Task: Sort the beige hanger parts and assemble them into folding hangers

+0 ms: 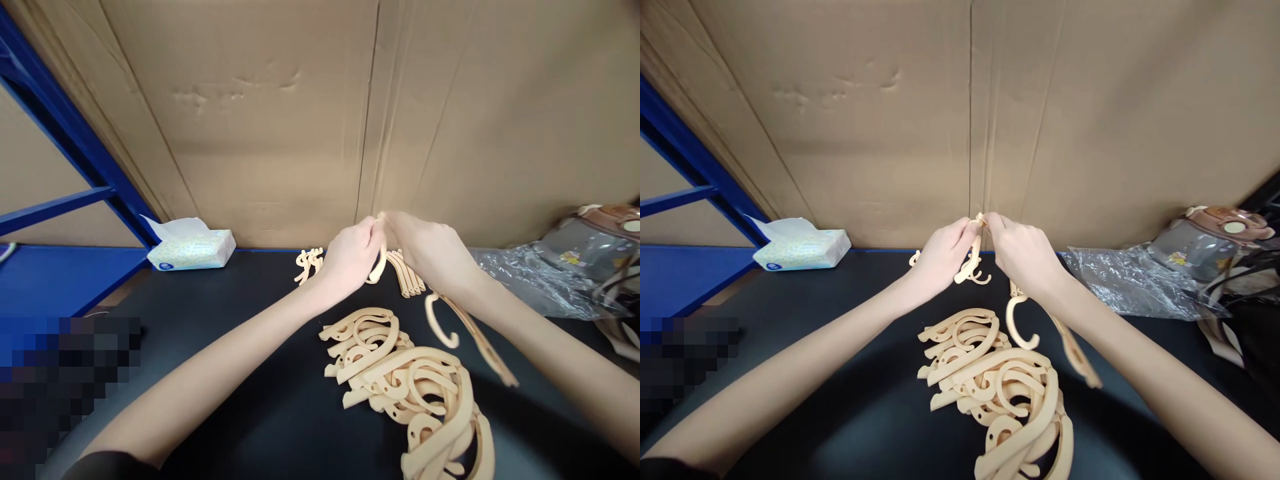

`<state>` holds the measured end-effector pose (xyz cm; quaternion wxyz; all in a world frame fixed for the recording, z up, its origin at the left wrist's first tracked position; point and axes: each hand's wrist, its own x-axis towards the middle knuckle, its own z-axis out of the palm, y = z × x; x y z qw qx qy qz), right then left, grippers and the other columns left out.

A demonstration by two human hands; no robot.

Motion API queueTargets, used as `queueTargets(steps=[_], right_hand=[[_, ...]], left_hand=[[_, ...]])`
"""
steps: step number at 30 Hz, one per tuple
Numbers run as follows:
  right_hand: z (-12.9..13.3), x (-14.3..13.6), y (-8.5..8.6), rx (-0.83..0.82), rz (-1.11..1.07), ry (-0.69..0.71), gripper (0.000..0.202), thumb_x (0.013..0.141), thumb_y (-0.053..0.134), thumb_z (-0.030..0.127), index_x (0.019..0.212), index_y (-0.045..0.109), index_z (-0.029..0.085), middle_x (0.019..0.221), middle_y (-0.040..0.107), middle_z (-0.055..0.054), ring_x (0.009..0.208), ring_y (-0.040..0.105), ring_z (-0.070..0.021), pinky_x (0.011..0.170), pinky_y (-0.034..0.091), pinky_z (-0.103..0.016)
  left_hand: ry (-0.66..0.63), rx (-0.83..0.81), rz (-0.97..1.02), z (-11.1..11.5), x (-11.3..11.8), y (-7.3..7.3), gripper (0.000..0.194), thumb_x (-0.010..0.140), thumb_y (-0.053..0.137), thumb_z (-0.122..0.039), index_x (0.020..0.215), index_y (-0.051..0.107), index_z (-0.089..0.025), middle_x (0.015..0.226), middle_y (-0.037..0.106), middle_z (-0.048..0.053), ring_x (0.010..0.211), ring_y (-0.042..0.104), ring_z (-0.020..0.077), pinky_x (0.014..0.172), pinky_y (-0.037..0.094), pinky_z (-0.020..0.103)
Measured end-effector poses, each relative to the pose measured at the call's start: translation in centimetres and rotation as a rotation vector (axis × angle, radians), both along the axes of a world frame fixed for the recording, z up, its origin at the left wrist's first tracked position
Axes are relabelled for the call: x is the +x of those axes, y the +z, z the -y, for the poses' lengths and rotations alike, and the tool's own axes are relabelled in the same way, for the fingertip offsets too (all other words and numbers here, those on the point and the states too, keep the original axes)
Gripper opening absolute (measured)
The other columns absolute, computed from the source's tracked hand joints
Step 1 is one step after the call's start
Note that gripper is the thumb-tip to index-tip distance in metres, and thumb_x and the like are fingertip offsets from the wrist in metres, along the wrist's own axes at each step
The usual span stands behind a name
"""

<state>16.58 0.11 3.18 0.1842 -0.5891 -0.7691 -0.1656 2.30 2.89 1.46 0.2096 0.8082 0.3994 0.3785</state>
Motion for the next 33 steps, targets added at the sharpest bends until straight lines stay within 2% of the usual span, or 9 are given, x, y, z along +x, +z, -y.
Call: queueTargets(steps=[4, 8, 15, 18, 21, 24, 27, 30, 33], right_hand=[[-1.2, 2.0, -0.5, -0.293, -0.461, 0.235, 0.028, 0.091, 0.04, 0.027, 0.069, 0.054, 0.016, 0.064, 0.059, -0.004, 0.055, 0.052, -0.0136, 0.057, 0.037, -0.027], [-2.1, 4.4, -0.3, -0.6, -1.151, 0.179, 0.02, 0.082, 0.056, 0.034, 0.072, 0.058, 0.017, 0.058, 0.049, 0.002, 0.046, 0.044, -0.0082, 0.046, 0.036, -0.022], [-1.3, 6.1, 0.8, -0.523, -1.668, 0.227, 0.017, 0.079, 0.056, 0.021, 0.091, 0.067, 0.017, 0.062, 0.044, 0.003, 0.048, 0.038, -0.0061, 0.037, 0.034, -0.015], [-1.4, 5.8, 0.8, -0.45, -1.803, 0.243, 0.019, 0.078, 0.05, 0.014, 0.089, 0.066, 0.016, 0.061, 0.044, 0.003, 0.047, 0.036, -0.0058, 0.034, 0.032, -0.013], [-1.8, 4.9, 0.2, -0.322, -1.913, 0.194, 0.016, 0.077, 0.047, 0.011, 0.082, 0.061, 0.016, 0.062, 0.051, 0.003, 0.045, 0.04, -0.0045, 0.035, 0.035, -0.012], [-2.1, 4.1, -0.7, -0.14, -1.925, 0.184, 0.009, 0.076, 0.05, 0.01, 0.074, 0.053, 0.018, 0.075, 0.063, -0.002, 0.062, 0.059, -0.0066, 0.055, 0.05, -0.013], [-2.3, 4.1, -1.6, -0.007, -1.804, 0.207, 0.018, 0.072, 0.054, 0.009, 0.078, 0.042, 0.022, 0.083, 0.069, -0.001, 0.078, 0.066, -0.0121, 0.073, 0.053, -0.023], [-2.4, 4.4, -2.1, -0.007, -1.493, 0.206, 0.031, 0.068, 0.06, 0.011, 0.088, 0.041, 0.025, 0.081, 0.069, 0.002, 0.077, 0.067, -0.0155, 0.075, 0.053, -0.031], [-2.0, 4.5, -2.3, -0.051, -0.894, 0.154, 0.031, 0.07, 0.063, 0.016, 0.098, 0.054, 0.022, 0.084, 0.069, -0.001, 0.079, 0.066, -0.0186, 0.074, 0.05, -0.033]], left_hand=[[0.017, -0.034, -0.104, 0.9, -1.0, -0.9, 0.023, 0.096, 0.033, -0.033, 0.08, 0.044, -0.02, 0.061, 0.043, -0.002, 0.055, 0.041, 0.0137, 0.058, 0.026, 0.027], [0.062, -0.216, -0.143, -2.1, -4.1, -1.5, 0.029, 0.096, 0.031, -0.032, 0.076, 0.048, -0.018, 0.064, 0.048, -0.001, 0.057, 0.047, 0.0132, 0.057, 0.032, 0.025], [0.169, -0.5, -0.249, -8.1, -10.7, -3.0, 0.02, 0.081, 0.06, -0.028, 0.066, 0.06, -0.014, 0.058, 0.056, -0.001, 0.059, 0.055, 0.0135, 0.062, 0.042, 0.026], [0.226, -0.472, -0.221, -7.8, -10.6, -3.4, 0.018, 0.071, 0.068, -0.033, 0.077, 0.065, -0.017, 0.08, 0.067, 0.005, 0.092, 0.061, 0.0244, 0.078, 0.044, 0.03], [0.203, -0.421, -0.14, -6.1, -8.7, -2.7, 0.043, 0.078, 0.057, -0.053, 0.102, 0.064, -0.018, 0.115, 0.063, 0.01, 0.12, 0.048, 0.0305, 0.092, 0.04, 0.036], [-0.143, -0.578, -0.039, -4.0, -6.3, -1.5, 0.073, 0.09, 0.014, -0.066, 0.101, 0.068, -0.017, 0.114, 0.065, 0.01, 0.11, 0.057, 0.0245, 0.091, 0.044, 0.035], [-0.56, -0.92, 0.328, -2.5, -4.5, -1.1, 0.055, 0.091, 0.036, -0.058, 0.102, 0.066, -0.014, 0.112, 0.066, 0.013, 0.104, 0.061, 0.0223, 0.093, 0.046, 0.035], [-0.516, -1.021, 0.645, -1.9, -3.7, -1.5, 0.017, 0.085, 0.06, -0.026, 0.096, 0.064, -0.014, 0.116, 0.065, 0.011, 0.105, 0.063, 0.0197, 0.096, 0.046, 0.032], [-0.478, -1.071, 0.776, -1.7, -3.6, -2.1, 0.011, 0.084, 0.056, -0.013, 0.092, 0.063, -0.015, 0.12, 0.063, 0.01, 0.102, 0.065, 0.0202, 0.089, 0.051, 0.031]])
